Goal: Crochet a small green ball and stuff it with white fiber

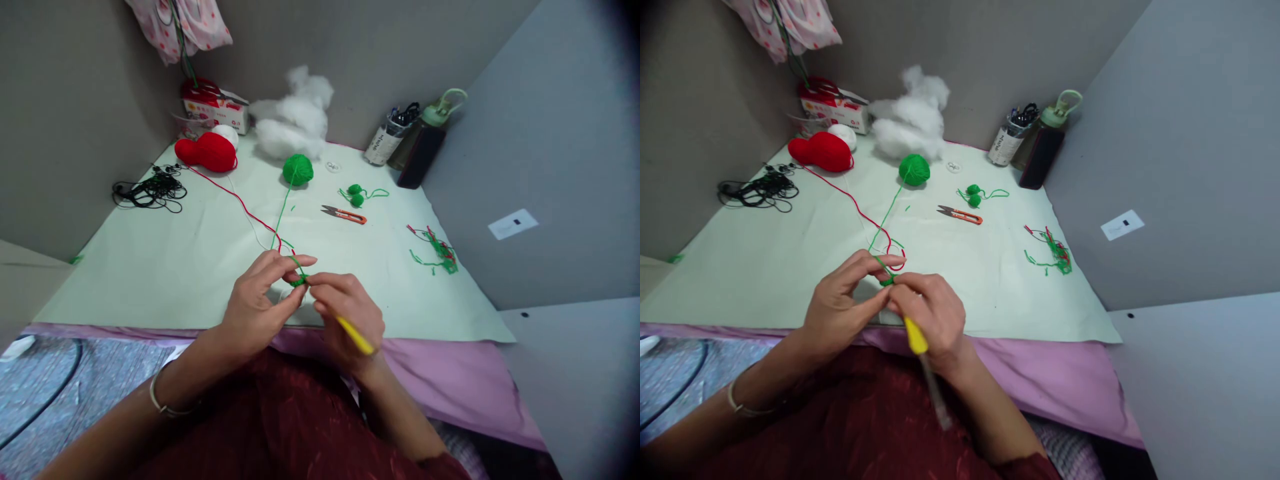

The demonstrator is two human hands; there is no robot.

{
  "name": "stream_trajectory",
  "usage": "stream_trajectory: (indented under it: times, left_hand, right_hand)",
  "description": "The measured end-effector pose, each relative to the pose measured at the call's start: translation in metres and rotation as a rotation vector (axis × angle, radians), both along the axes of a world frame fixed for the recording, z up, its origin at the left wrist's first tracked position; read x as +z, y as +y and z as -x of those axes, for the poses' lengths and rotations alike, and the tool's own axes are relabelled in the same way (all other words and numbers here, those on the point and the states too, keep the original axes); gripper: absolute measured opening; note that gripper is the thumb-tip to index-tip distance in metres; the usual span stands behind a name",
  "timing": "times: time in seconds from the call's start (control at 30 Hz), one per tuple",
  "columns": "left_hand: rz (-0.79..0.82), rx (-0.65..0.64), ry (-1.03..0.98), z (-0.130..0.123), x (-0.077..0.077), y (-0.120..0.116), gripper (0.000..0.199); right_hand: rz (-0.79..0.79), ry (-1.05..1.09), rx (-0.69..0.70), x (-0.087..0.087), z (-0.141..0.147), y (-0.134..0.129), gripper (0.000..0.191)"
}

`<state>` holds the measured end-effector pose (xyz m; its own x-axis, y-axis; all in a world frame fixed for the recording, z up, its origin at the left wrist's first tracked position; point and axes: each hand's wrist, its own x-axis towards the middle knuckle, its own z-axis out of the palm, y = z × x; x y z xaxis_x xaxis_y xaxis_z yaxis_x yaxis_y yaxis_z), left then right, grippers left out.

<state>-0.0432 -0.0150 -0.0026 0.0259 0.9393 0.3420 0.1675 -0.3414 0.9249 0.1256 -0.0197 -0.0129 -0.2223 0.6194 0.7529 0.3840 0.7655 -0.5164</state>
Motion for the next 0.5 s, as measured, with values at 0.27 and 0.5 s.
stream_trajectory:
  times: [0.27, 0.5]
  left_hand:
    - [0.301, -0.087, -0.299, -0.002, 0.006, -0.004, 0.036]
    - [0.721, -0.392, -0.807, -0.001, 0.003, 0.001, 0.040]
  right_hand:
    - [-0.098, 0.073, -0.049, -0.010, 0.004, 0.004, 0.030]
    - [-0.171, -0.128, -0.173, -0.012, 0.001, -0.005, 0.045]
